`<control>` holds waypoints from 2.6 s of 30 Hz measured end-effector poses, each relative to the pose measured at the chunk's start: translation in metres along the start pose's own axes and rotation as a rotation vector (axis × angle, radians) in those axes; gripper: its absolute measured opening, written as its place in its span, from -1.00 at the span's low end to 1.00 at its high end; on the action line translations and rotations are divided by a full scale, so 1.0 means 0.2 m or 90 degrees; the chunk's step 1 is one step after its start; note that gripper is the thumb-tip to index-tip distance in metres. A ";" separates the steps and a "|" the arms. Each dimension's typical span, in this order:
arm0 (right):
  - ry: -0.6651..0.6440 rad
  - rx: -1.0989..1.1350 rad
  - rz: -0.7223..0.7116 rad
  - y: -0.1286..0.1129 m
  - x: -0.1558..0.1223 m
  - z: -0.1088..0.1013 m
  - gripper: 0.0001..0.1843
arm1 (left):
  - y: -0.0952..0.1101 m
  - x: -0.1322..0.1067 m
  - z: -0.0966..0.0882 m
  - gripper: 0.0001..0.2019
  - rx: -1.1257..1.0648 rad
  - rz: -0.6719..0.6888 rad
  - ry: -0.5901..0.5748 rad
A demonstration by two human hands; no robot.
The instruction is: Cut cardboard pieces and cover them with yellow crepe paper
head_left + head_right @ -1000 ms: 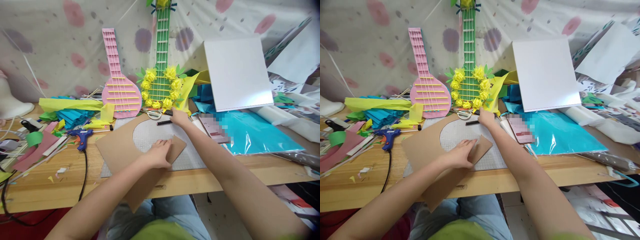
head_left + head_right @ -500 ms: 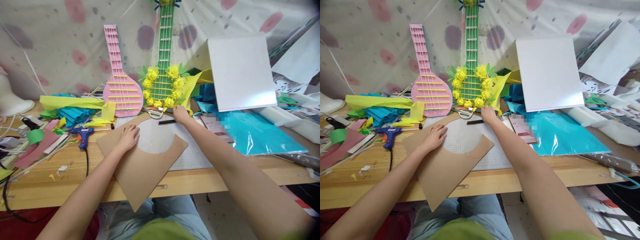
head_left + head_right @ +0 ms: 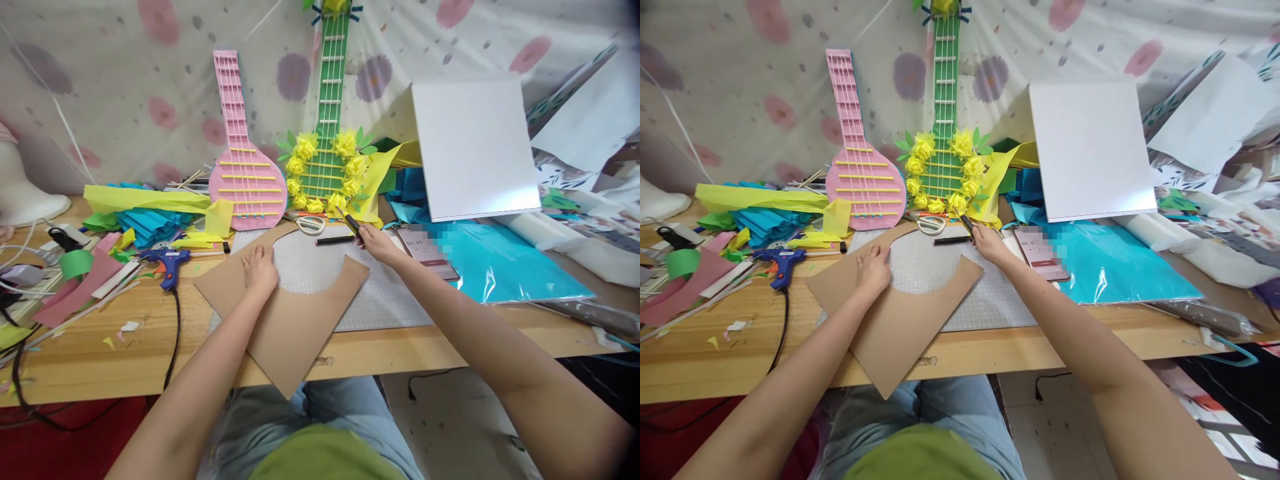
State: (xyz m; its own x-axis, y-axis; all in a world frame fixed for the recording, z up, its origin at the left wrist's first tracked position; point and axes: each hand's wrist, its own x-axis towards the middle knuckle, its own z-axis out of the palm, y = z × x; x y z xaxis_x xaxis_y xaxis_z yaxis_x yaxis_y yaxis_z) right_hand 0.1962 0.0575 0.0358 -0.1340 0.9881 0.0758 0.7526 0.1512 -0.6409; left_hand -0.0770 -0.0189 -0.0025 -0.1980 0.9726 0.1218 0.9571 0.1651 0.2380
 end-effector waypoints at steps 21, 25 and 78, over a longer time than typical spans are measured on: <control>-0.130 -0.342 0.129 -0.08 -0.17 0.09 -0.40 | 0.16 0.07 0.05 -0.48 0.016 -0.050 0.014; -0.151 -0.348 0.138 -0.08 -0.14 0.05 -0.40 | 0.22 0.02 0.04 -0.45 0.037 -0.098 -0.033; -0.354 -0.432 -0.204 0.14 -0.47 -0.34 -0.48 | 0.23 0.02 0.08 -0.48 0.048 -0.025 0.012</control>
State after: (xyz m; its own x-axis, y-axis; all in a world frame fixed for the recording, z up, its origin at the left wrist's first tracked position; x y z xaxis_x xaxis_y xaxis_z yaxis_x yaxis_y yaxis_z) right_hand 0.2742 -0.0284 0.0620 -0.5577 0.7671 -0.3170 0.8184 0.5719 -0.0559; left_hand -0.0309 -0.0042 -0.0063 -0.2396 0.9618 0.1321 0.9615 0.2163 0.1694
